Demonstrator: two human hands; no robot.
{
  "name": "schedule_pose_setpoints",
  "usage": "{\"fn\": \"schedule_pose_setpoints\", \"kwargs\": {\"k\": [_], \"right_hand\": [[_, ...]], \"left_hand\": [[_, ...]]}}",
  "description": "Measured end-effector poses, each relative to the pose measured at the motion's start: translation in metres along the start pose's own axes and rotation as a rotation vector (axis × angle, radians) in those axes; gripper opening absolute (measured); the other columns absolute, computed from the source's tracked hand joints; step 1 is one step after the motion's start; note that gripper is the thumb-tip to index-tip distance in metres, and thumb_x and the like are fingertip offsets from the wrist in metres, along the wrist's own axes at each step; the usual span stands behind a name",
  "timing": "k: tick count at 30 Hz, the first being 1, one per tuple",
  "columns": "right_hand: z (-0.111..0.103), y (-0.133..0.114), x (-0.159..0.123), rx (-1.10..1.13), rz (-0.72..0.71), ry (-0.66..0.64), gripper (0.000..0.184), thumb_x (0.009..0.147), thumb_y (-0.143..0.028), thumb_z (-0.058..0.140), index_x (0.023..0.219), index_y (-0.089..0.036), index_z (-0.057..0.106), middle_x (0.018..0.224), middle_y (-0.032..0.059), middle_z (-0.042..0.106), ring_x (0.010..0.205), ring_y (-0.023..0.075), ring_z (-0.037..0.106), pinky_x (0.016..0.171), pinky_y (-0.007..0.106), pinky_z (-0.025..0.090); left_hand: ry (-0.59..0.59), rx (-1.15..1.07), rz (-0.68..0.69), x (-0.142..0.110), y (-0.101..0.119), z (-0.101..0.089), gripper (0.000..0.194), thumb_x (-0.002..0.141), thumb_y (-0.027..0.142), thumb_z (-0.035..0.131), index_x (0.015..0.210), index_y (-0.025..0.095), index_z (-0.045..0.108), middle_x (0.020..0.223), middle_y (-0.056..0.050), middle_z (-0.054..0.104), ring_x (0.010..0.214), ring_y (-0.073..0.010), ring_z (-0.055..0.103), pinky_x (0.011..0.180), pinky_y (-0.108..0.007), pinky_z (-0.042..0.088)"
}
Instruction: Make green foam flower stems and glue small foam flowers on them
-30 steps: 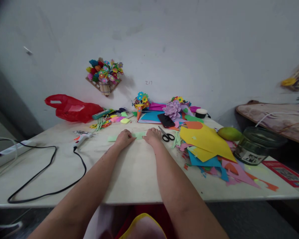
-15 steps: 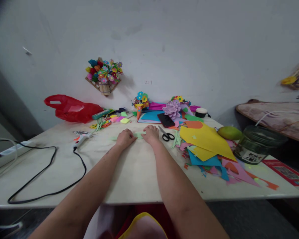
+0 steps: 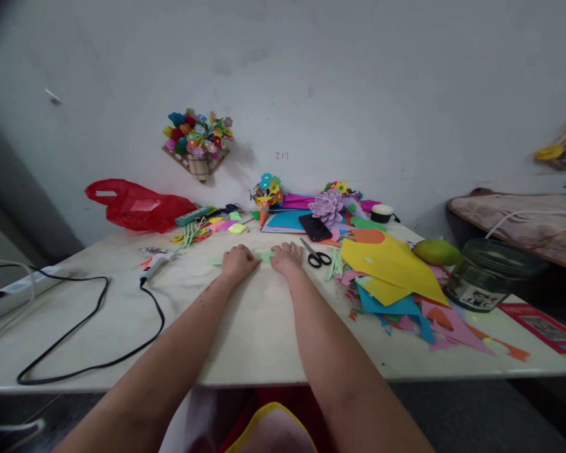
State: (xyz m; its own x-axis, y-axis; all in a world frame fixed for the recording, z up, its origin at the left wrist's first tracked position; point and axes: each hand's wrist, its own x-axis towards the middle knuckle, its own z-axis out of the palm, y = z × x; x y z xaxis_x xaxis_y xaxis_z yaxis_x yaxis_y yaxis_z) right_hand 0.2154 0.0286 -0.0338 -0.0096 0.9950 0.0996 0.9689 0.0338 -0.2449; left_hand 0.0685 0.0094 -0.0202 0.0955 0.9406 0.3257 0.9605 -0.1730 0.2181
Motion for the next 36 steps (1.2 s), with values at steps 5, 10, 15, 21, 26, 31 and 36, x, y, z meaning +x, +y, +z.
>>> {"fn": "schedule_pose_setpoints", "kwargs": {"k": [5,10,15,21,26,31,36], "right_hand": [[0.001,0.009,0.001,-0.024,0.012,-0.047,0.044,0.084,-0.031,0.034,0.128,-0.038,0.037,0.143,-0.0018,0.023,0.132,0.0245,0.009,0.101,0.05,0.008],[-0.002,0.009,0.0,-0.037,0.01,-0.071,0.045,0.084,-0.034,0.033,0.129,-0.037,0.036,0.143,0.0002,0.024,0.131,0.0259,0.011,0.101,0.05,0.009],[-0.004,0.01,-0.002,-0.057,0.003,-0.032,0.044,0.084,-0.035,0.036,0.128,-0.035,0.039,0.141,0.0012,0.027,0.13,0.0268,0.014,0.1,0.052,0.008],[-0.011,0.003,-0.006,0.057,-0.132,0.24,0.038,0.079,-0.023,0.045,0.117,-0.023,0.051,0.126,0.0057,0.046,0.115,0.0213,0.038,0.098,0.037,0.024],[-0.003,-0.014,-0.003,0.26,-0.296,0.15,0.031,0.079,-0.01,0.04,0.1,-0.02,0.061,0.106,0.003,0.059,0.097,0.0111,0.052,0.084,0.02,0.037],[0.007,-0.015,0.001,0.299,-0.292,0.05,0.019,0.076,-0.017,0.051,0.087,-0.018,0.067,0.095,0.0023,0.063,0.084,0.0108,0.057,0.074,0.017,0.04],[0.004,-0.014,0.0,0.338,-0.301,0.038,0.016,0.073,-0.019,0.056,0.083,-0.016,0.068,0.094,0.0038,0.062,0.079,0.0103,0.057,0.07,0.016,0.04]], "left_hand": [[-0.005,-0.024,-0.011,-0.001,-0.002,-0.001,0.026,0.07,0.044,0.056,0.068,0.019,0.065,0.094,-0.009,0.06,0.092,-0.0247,0.051,0.079,-0.036,0.035],[-0.039,-0.078,-0.004,-0.003,-0.014,-0.006,0.024,0.069,0.043,0.056,0.071,0.021,0.065,0.096,-0.007,0.06,0.092,-0.0229,0.051,0.078,-0.034,0.035],[-0.053,-0.102,0.016,-0.002,-0.021,-0.007,0.021,0.069,0.041,0.058,0.072,0.021,0.064,0.098,-0.006,0.06,0.092,-0.0209,0.051,0.077,-0.032,0.035],[-0.006,-0.091,0.07,-0.001,-0.017,-0.003,0.018,0.071,0.038,0.058,0.072,0.02,0.064,0.097,-0.006,0.06,0.091,-0.0204,0.052,0.078,-0.032,0.035],[-0.003,-0.081,0.091,-0.001,-0.009,-0.001,0.016,0.073,0.034,0.057,0.075,0.02,0.064,0.098,-0.006,0.06,0.096,-0.0206,0.051,0.082,-0.032,0.034],[-0.035,-0.117,0.078,0.0,-0.013,-0.001,0.017,0.074,0.033,0.054,0.076,0.02,0.064,0.094,-0.006,0.062,0.092,-0.0205,0.053,0.076,-0.03,0.037],[-0.089,-0.235,-0.035,0.004,-0.035,-0.002,0.021,0.075,0.033,0.049,0.083,0.02,0.063,0.078,-0.003,0.064,0.074,-0.0157,0.056,0.063,-0.025,0.038]]}}
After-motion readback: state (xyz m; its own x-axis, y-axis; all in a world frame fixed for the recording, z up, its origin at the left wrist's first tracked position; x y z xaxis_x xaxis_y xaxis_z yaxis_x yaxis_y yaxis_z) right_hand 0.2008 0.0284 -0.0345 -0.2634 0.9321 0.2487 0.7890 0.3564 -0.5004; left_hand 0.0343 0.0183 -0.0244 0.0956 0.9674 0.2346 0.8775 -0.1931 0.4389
